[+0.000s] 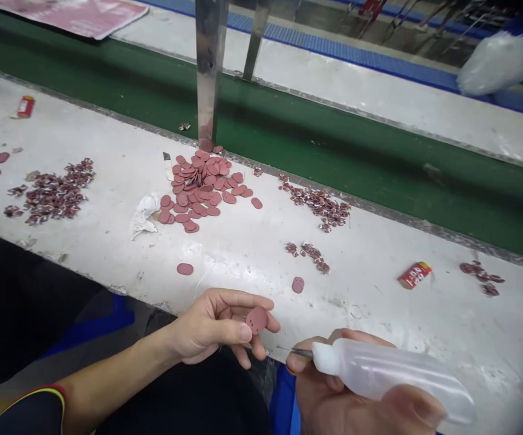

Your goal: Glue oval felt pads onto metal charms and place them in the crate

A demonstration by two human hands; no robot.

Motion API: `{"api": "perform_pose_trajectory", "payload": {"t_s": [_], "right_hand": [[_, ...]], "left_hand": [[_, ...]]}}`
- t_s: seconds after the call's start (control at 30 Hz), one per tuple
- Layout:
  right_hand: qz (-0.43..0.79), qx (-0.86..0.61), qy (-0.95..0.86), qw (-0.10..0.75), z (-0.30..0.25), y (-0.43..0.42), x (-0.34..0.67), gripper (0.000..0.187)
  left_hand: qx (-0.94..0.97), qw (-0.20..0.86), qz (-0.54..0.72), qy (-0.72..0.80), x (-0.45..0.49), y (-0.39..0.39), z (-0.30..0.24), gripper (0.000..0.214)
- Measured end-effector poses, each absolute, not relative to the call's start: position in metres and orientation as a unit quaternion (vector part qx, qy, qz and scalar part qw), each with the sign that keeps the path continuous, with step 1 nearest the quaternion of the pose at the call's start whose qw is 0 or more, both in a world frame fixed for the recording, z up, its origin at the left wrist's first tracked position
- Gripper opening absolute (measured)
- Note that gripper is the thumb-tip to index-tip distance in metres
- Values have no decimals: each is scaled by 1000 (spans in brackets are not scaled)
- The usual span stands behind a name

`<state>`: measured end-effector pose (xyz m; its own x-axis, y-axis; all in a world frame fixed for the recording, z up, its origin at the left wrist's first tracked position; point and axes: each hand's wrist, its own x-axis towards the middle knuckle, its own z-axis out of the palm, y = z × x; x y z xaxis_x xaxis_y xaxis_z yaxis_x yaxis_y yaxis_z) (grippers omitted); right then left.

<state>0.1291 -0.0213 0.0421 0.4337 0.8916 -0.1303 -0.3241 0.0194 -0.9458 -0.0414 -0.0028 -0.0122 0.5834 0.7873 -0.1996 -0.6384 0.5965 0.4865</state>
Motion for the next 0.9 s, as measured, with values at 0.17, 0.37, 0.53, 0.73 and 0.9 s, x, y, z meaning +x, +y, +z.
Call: {"api": "perform_pose_trajectory", "payload": {"t_s": [0.17,0.37,0.53,0.73,0.9], "right_hand": [[251,-585,-308,707,39,-18,112,34],[144,-611,-357,692,31,-14,100,21],[69,-624,-325,707,36,-9,92,33],[82,-664,-362,649,51,-10,88,46],[66,-677,-358,639,51,-12,90,49]], "left_hand": [[173,878,406,188,-38,-3,-14,36],[145,885,403,185,-33,-4,-15,31],[132,883,401,206,-29,-6,-15,33],[128,882,394,225,-26,-8,-12,35],[126,884,392,222,-26,-8,-9,35]]}}
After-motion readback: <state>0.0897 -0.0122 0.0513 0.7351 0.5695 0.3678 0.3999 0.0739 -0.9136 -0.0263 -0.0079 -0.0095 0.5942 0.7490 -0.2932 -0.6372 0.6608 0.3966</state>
